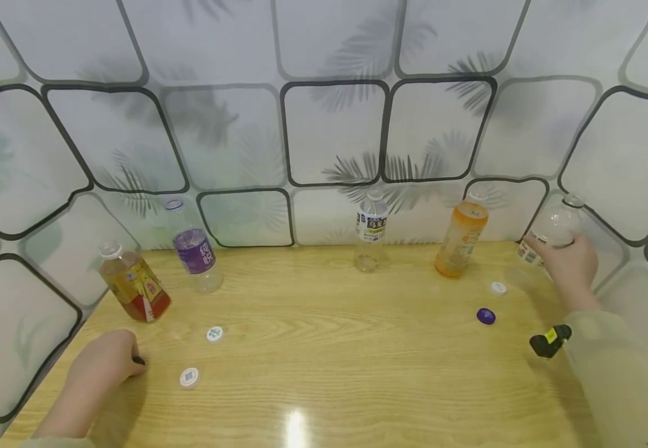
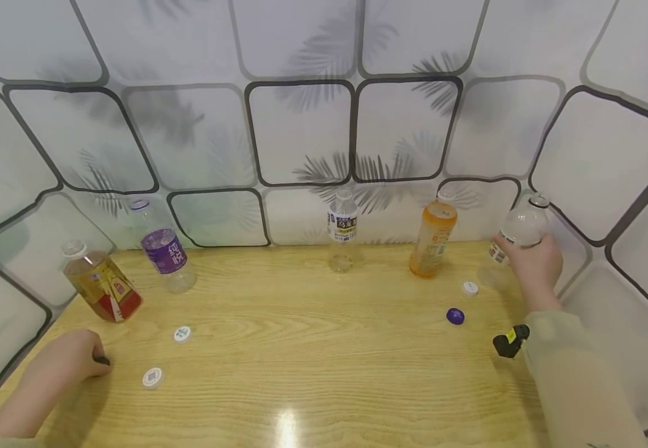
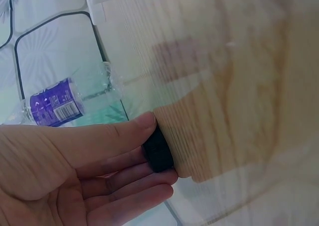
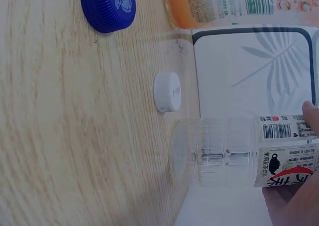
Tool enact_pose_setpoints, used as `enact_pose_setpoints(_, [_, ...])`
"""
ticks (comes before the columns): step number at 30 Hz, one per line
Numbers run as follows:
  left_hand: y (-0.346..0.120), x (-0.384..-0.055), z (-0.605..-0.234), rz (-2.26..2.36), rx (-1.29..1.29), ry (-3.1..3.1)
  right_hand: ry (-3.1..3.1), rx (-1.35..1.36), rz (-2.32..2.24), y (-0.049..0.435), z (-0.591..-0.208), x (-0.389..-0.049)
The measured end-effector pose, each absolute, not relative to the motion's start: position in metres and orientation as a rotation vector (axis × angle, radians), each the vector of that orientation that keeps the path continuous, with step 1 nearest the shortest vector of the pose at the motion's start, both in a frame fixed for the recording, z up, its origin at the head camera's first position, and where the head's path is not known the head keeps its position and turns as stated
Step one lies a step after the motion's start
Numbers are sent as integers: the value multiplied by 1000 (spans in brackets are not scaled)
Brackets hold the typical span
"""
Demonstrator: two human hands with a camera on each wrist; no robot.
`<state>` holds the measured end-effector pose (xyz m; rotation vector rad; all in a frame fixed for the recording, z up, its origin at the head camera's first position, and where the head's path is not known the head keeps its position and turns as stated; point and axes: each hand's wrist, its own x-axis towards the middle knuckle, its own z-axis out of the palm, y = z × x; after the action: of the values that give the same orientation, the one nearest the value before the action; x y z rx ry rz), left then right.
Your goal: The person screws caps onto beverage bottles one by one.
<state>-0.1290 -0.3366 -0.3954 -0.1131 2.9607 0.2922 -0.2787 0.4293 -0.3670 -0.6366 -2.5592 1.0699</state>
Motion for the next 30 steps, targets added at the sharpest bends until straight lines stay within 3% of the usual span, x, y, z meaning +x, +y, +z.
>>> enact_pose_setpoints(19, [-337, -126, -398, 270, -83, 2944, -2589, -594, 965, 429, -374, -271])
enact_pose_setpoints(30, [-337, -126, -400, 276, -109, 2932, -2613, -594, 967, 427, -351, -263])
